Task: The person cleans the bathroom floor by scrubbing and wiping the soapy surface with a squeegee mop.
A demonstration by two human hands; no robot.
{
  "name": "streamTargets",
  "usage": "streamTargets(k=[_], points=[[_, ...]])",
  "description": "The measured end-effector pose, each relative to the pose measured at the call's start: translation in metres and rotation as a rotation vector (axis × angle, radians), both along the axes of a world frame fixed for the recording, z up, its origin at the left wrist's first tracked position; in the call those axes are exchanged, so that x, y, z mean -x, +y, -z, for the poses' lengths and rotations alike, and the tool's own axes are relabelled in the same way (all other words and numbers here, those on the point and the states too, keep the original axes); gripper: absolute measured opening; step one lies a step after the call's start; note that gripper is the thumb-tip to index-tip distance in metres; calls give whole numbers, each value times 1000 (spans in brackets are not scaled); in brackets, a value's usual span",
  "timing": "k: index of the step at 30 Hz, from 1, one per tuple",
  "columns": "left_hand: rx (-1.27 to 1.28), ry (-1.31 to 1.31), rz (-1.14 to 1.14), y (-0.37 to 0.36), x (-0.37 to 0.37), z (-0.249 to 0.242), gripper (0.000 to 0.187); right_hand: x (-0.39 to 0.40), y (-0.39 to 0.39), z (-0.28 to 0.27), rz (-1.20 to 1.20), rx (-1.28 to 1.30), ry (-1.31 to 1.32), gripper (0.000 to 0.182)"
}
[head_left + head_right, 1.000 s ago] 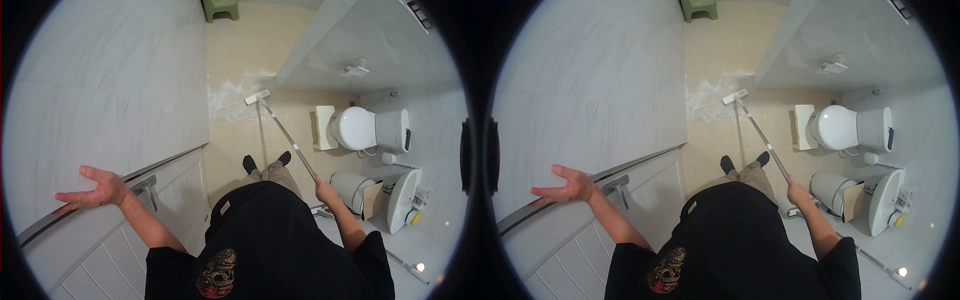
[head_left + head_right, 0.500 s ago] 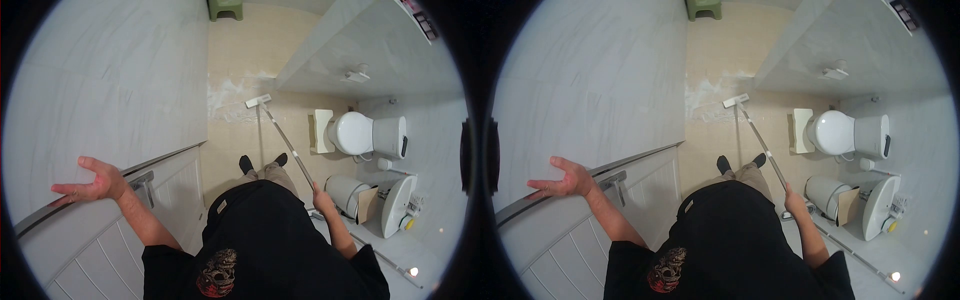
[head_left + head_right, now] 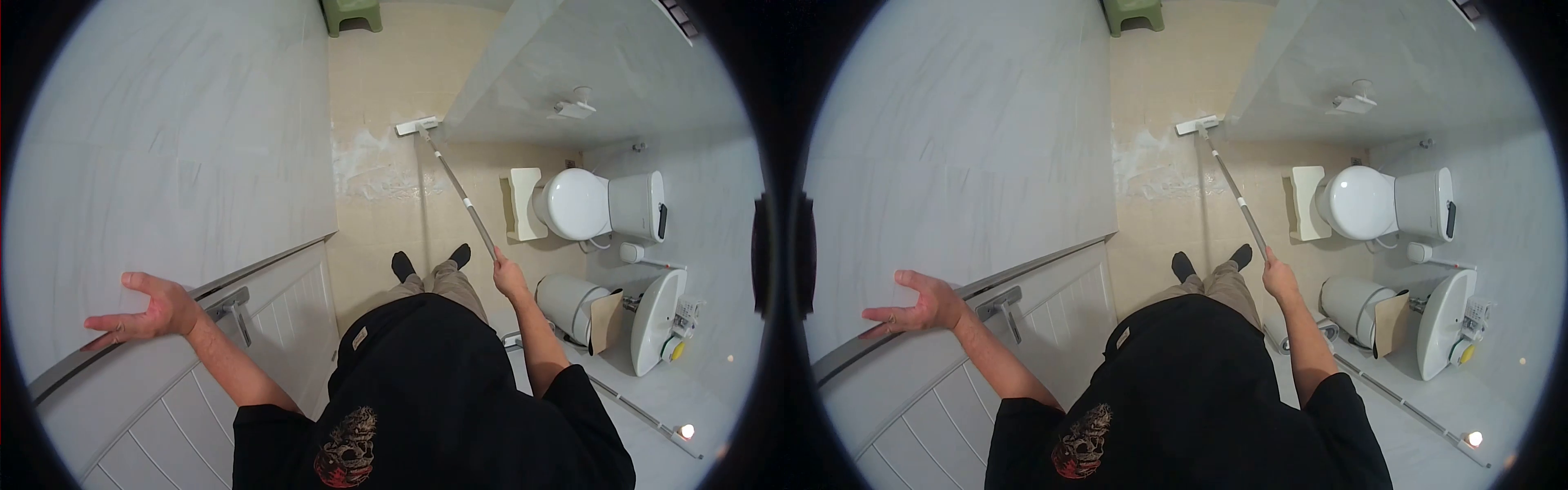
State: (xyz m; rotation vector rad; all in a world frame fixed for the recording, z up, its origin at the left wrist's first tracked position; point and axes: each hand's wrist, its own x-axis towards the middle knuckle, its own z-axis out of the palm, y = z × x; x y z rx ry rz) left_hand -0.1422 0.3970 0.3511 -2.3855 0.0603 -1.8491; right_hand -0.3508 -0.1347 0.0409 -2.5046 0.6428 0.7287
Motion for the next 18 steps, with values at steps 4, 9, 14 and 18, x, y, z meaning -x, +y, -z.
streamTargets(k=[4, 9, 14, 18], points=[[-25, -15, -30, 4, 0, 3, 84, 47, 0, -1, 57, -12, 23, 47], [-30, -28, -40, 1, -1, 1, 84, 136, -7, -45, 132, -7, 155, 47], [-53, -9, -71, 1, 0, 0, 84, 223, -27, -72, 219, 20, 252, 49], [-25, -13, -59, 0, 0, 0, 87, 208, -39, -33, 173, 49, 179, 49]])
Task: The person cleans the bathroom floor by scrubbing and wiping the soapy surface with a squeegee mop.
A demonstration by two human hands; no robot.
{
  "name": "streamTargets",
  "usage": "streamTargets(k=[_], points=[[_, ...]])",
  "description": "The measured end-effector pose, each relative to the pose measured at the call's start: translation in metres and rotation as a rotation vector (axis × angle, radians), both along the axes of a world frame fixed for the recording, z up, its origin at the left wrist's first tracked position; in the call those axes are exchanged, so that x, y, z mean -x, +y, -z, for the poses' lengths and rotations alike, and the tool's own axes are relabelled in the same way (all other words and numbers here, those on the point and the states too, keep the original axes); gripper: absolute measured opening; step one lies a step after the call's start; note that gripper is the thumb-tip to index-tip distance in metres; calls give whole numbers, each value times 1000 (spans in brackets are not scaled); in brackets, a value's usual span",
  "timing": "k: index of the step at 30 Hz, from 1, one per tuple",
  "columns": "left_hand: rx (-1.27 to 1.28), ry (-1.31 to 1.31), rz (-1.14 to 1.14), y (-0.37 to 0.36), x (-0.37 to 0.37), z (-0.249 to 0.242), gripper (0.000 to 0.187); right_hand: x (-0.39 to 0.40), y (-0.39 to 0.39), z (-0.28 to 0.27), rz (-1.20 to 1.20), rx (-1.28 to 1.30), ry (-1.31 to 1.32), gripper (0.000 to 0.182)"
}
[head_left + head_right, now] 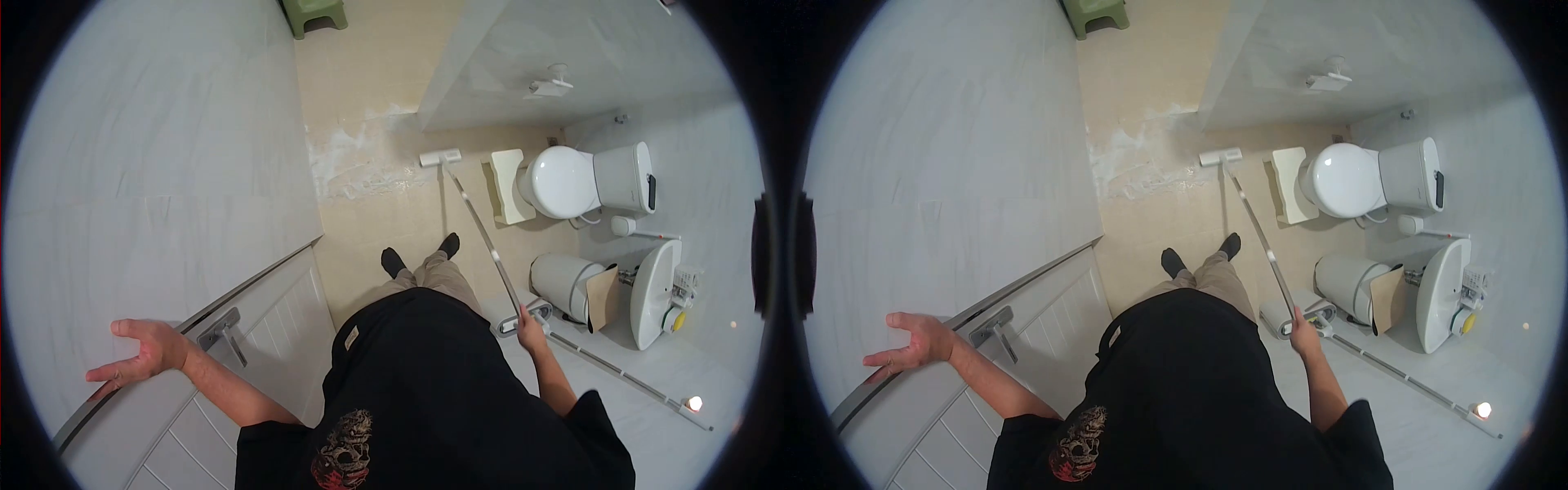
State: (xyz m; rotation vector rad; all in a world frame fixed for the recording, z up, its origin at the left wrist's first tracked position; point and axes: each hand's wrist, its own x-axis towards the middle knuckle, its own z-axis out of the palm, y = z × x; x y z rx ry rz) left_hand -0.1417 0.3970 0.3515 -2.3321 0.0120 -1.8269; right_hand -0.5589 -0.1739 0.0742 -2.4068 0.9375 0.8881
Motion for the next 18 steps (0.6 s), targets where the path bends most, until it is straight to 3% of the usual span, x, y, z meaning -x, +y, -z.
streamTargets(k=[3, 6, 9, 11, 14, 15, 18], points=[[2, 0, 7, 0, -2, 3, 88, -61, -12, 34, -50, 38, -68, 50], [-12, -2, -3, 3, 1, 1, 86, -85, -7, 17, -89, 29, -81, 50], [-14, -1, -12, 2, 0, 1, 87, -48, -6, -16, -93, -8, 74, 51], [-14, 17, -26, 4, 1, 3, 87, 13, -11, -23, -163, -16, -11, 53], [-30, 16, -14, 8, 2, 4, 88, 19, -1, -48, -40, -67, 157, 55], [-30, 15, -12, 9, 1, 4, 89, 26, -12, -27, -183, -46, -64, 54], [-12, 7, 5, 3, -1, 2, 90, -30, -27, -7, -156, -6, 115, 53]])
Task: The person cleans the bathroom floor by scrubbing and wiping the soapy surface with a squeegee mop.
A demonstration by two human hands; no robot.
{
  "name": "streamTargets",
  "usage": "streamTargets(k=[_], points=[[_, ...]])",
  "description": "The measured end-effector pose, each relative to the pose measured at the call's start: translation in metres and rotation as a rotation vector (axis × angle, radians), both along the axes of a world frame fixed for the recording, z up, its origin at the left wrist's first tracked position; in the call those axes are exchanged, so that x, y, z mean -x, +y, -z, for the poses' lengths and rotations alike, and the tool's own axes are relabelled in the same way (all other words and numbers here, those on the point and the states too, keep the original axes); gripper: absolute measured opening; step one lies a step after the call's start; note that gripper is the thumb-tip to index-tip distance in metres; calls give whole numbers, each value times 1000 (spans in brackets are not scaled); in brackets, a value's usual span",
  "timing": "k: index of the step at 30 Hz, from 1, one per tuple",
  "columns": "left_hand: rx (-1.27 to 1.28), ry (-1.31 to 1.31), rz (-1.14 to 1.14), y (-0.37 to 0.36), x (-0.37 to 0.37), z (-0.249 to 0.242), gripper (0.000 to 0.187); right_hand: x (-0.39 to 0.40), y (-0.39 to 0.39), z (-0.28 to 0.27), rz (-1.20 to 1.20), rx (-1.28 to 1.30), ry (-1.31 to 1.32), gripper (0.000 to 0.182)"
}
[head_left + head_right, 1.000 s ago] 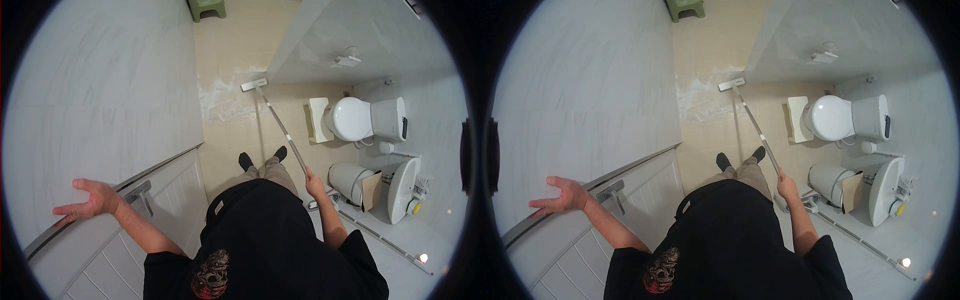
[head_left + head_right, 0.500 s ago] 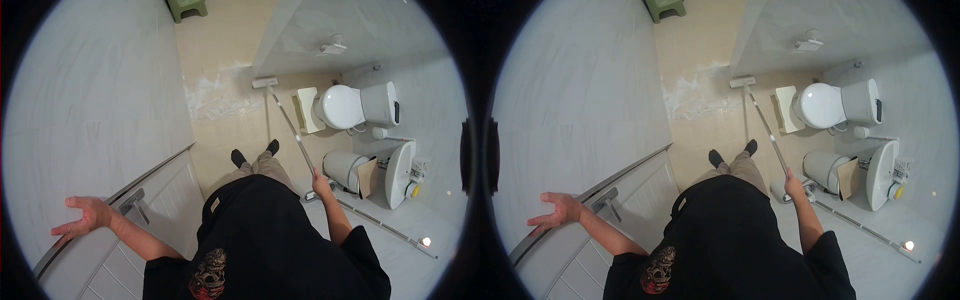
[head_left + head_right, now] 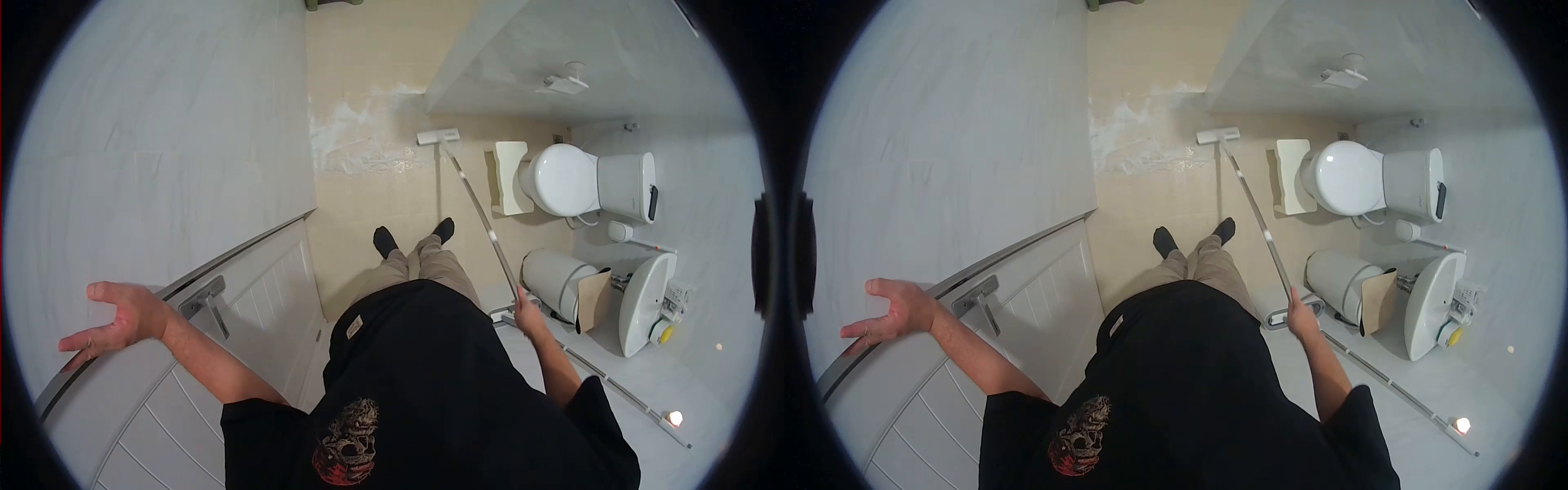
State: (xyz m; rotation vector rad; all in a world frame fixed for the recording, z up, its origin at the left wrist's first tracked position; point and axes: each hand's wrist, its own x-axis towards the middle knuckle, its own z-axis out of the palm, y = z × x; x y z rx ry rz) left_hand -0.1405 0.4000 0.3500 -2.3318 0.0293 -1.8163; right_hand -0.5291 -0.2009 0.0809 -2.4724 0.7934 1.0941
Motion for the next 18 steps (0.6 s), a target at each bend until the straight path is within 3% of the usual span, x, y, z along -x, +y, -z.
streamTargets(k=[5, 8, 9, 12, 16, 18], points=[[-15, 0, -37, 4, 1, 2, 90, -28, 0, -10, 69, -39, -40, 52], [-8, 9, -45, 4, 1, 2, 90, 27, 12, -30, 49, -55, 31, 55], [2, 10, -27, 1, 1, 2, 89, 59, 13, -30, -31, -60, -75, 58], [3, -2, -14, 0, 2, 1, 89, 71, 20, -37, -44, -90, -15, 59], [4, -2, -32, 1, 1, 1, 89, -6, 13, -13, 55, -92, 45, 54], [10, -4, -31, 0, 0, 1, 89, -33, -4, -3, -63, -52, -23, 54]])
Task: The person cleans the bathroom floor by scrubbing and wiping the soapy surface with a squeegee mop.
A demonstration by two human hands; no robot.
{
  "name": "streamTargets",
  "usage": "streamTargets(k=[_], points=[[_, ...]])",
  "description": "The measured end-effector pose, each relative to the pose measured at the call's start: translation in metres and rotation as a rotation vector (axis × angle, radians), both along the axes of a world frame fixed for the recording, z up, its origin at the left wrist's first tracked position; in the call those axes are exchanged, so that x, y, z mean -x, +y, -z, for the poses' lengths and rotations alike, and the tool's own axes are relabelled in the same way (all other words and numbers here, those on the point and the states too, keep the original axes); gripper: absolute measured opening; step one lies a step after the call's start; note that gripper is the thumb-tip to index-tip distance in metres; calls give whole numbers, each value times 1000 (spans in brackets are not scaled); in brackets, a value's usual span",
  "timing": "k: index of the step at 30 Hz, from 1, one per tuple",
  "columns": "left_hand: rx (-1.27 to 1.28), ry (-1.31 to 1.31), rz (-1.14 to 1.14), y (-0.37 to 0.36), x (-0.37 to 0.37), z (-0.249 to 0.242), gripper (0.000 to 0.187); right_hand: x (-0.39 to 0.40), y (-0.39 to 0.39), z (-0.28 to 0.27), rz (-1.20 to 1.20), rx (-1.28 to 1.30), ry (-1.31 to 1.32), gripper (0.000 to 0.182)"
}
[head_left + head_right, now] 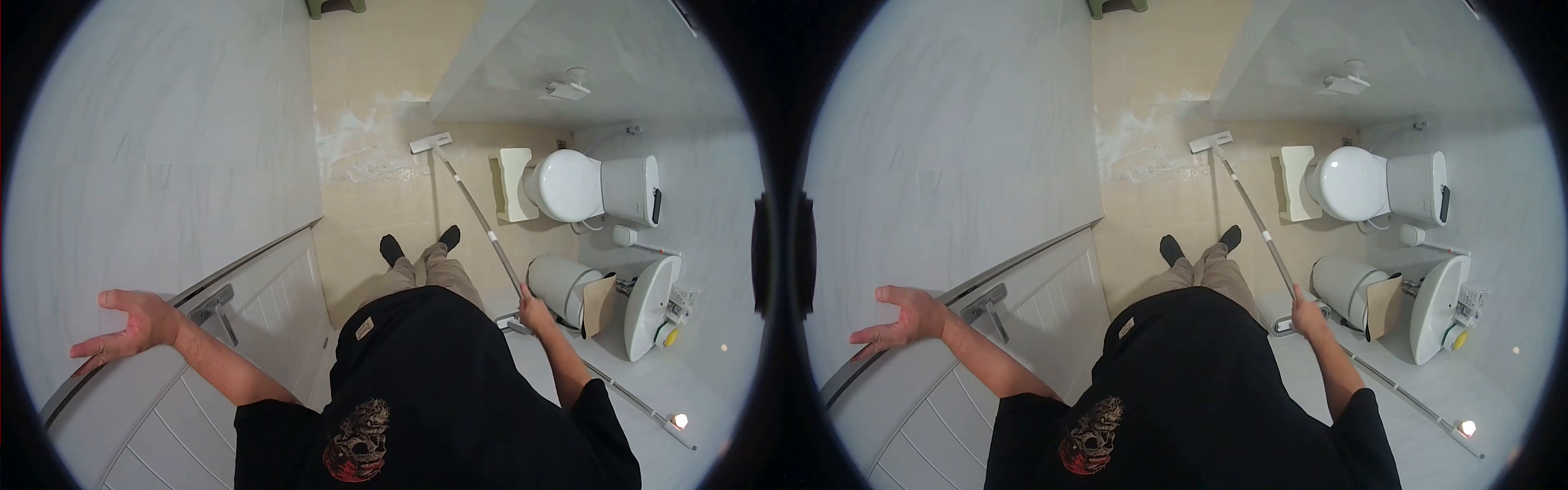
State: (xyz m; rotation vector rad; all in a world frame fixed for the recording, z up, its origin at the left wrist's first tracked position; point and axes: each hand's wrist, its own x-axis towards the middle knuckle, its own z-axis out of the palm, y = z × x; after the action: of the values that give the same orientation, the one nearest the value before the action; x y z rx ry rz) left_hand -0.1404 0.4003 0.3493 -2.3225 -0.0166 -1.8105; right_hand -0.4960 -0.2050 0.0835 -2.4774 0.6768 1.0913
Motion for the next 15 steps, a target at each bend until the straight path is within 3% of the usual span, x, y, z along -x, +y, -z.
streamTargets(k=[3, 6, 7, 15], points=[[16, -1, 5, -5, 0, 1, 89, -35, -5, -13, -52, 18, -37, 53], [2, 7, 24, 0, 1, -1, 88, -55, 27, -76, -10, -24, 38, 54], [-10, 30, 33, 2, 2, -1, 88, -41, 24, -73, -150, -11, -14, 56], [15, 15, 36, 2, 0, 3, 89, -82, 45, -41, -169, -16, 15, 56]])
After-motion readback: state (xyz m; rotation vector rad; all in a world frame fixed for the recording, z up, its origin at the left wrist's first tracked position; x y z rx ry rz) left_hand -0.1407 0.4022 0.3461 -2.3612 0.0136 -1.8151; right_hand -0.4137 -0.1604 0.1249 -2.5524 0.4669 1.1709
